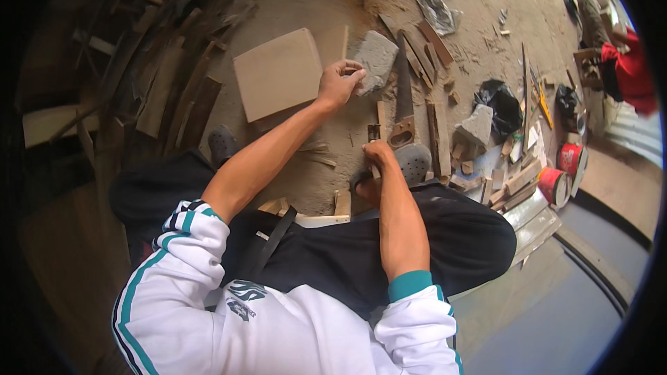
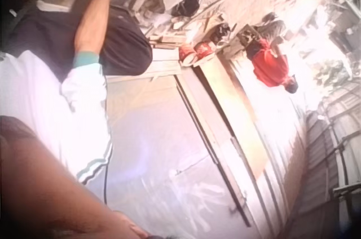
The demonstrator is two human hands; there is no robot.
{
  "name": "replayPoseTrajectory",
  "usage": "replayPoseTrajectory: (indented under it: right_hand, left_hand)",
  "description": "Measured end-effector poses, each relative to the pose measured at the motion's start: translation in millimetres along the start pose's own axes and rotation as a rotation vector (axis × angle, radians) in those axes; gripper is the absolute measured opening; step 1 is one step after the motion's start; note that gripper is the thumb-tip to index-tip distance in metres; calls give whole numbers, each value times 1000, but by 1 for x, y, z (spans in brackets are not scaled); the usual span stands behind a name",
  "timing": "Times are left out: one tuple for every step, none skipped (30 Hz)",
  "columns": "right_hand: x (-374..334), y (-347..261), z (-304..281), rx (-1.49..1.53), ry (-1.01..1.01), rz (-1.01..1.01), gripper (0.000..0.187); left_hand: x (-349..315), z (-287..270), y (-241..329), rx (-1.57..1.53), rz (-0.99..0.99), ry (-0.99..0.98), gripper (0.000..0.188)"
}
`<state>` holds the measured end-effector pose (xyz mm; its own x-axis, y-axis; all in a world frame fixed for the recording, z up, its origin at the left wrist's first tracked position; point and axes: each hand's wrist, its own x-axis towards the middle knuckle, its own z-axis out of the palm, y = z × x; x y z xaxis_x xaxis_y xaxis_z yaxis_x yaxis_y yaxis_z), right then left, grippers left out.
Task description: The person assembles a small wooden box by hand, using a hammer to drive nails into the joints. They repeatedly align the wooden panels, hammer the nails, and inspect the structure to ensure stability.
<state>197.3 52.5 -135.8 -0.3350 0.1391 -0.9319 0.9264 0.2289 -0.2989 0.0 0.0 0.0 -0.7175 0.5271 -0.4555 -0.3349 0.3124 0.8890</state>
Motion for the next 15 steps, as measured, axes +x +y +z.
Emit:
replayPoseTrajectory:
  right_hand:
    - [10, 4, -10, 35, -3, 30, 44]
    - [19, 5, -20, 71, -4, 59, 40]
    - [15, -3, -25, 152, 90, 83, 38]
    - [14, -7, -20, 238, 132, 93, 35]
    - [15, -10, -36, 306, 202, 93, 33]
    - [13, -14, -5, 358, 194, 39, 29]
    - [14, -14, -4, 390, 280, 26, 28]
    - [14, -8, -7, 420, 375, 19, 28]
    - [13, 1, 9, 463, 438, 25, 28]
    - [13, 4, 10, 469, 447, 14, 29]
    - [15, 7, 10, 607, 452, 8, 28]
    - [12, 4, 19, 746, 444, 5, 27]
    - [1, -9, 32, 878, 421, 4, 26]
    - [-11, -21, 42, 937, 410, -62, 22]
    - [-15, -30, 38, 971, 416, -80, 22]
  left_hand:
    - [-7, -3, 5, -35, -3, 11, 24]
    - [-10, -8, 13, -71, -5, 20, 23]
    - [-12, -32, 19, -131, 70, 28, 23]
    - [-16, -54, 16, -160, 114, 66, 22]
    - [-10, -71, 16, -217, 182, 105, 22]
    - [-16, -110, 9, -146, 173, 181, 16]
    - [-17, -133, 17, -120, 181, 196, 16]
    - [-19, -153, 23, -106, 185, 203, 16]
    - [-30, -175, 22, -66, 161, 212, 17]
    - [-33, -193, 20, -26, 163, 232, 17]
    - [-34, -209, 18, 15, 163, 250, 18]
    - [-37, -223, 9, 62, 154, 272, 19]
    - [-39, -237, -6, 87, 175, 307, 19]
    - [-42, -248, -23, 113, 196, 340, 19]
    - [-39, -250, -33, 130, 232, 358, 19]
